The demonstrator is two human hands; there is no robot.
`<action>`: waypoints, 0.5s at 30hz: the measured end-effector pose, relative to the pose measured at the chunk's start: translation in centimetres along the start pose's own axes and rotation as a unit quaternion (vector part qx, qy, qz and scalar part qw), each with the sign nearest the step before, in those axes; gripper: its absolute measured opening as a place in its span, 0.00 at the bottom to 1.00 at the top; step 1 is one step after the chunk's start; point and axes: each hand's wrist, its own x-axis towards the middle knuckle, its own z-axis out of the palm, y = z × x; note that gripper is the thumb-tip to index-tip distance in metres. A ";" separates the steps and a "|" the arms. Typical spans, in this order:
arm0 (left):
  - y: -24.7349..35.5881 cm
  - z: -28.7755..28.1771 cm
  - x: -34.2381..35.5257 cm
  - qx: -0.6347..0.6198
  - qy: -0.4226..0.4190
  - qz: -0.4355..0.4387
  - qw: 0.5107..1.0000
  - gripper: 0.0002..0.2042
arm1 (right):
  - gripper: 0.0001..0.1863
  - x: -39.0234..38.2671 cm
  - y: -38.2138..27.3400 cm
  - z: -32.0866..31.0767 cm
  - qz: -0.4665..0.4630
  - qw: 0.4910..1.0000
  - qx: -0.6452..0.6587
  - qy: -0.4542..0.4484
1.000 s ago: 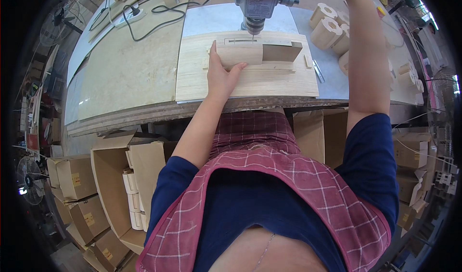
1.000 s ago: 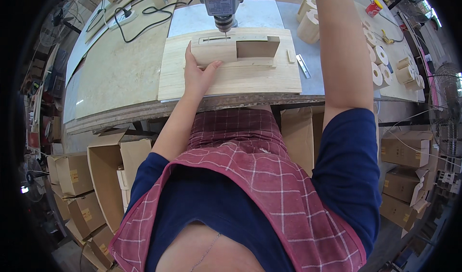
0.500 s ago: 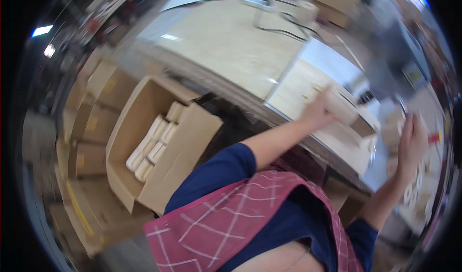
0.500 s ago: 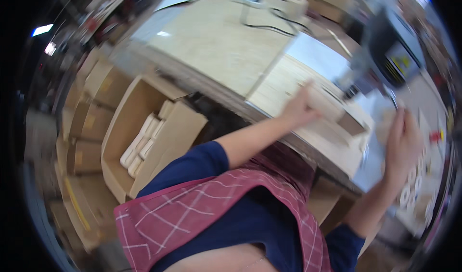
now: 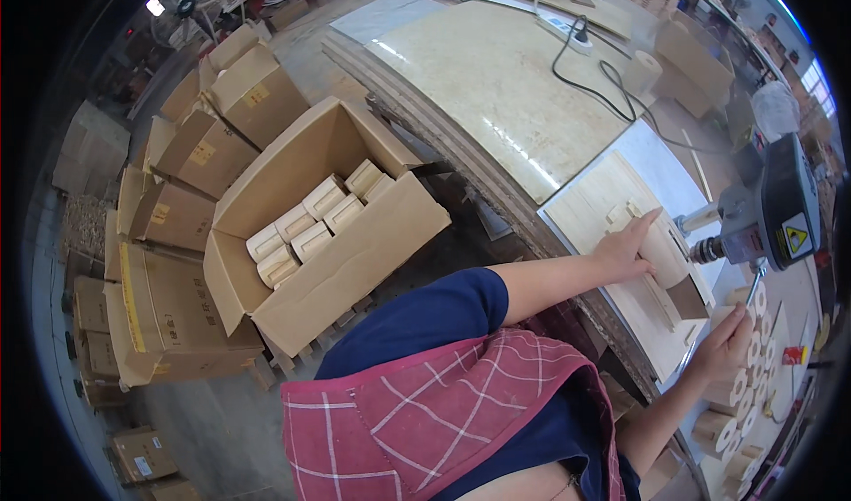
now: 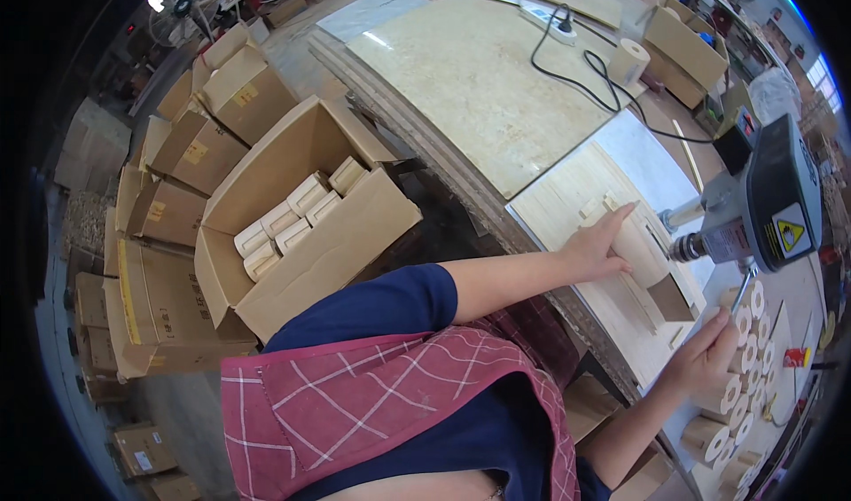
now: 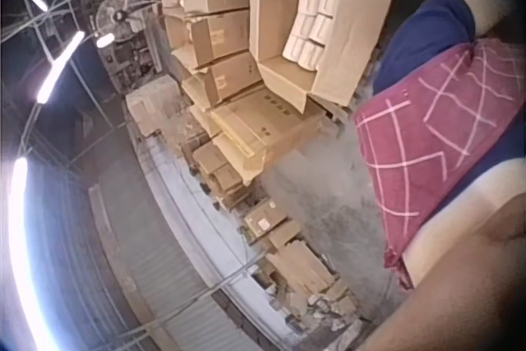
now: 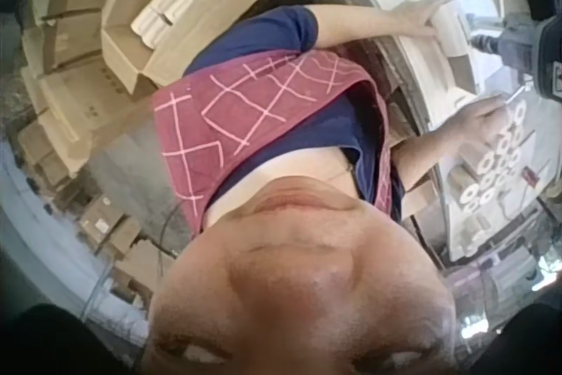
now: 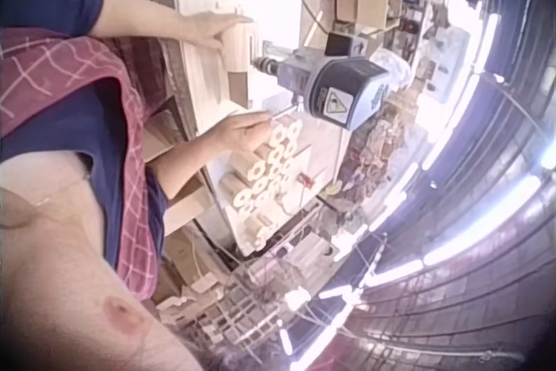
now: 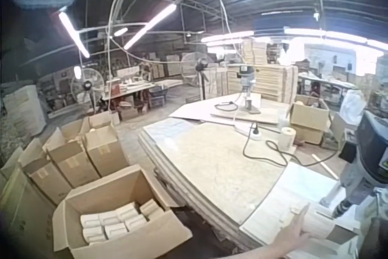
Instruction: Operating a specialized drill press to machine slots into wooden blocks and organizing the finished pieces into cardboard boxes.
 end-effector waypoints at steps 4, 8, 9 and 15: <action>-0.3 0.5 0.4 -0.027 -0.004 -0.020 0.999 0.48 | 0.06 -1.6 1.3 2.6 -0.046 0.996 -0.009 0.082; -1.0 -0.2 0.5 -0.024 0.013 -0.012 1.000 0.47 | 0.03 -2.6 1.2 4.7 -0.072 0.992 0.013 0.103; -2.2 0.4 0.8 -0.003 0.026 0.025 0.999 0.48 | 0.03 -2.3 0.8 4.8 -0.086 0.989 0.031 0.115; -0.9 -0.4 0.6 -0.041 -0.001 0.029 0.999 0.47 | 0.01 -1.7 -0.5 3.4 -0.041 0.993 0.061 0.097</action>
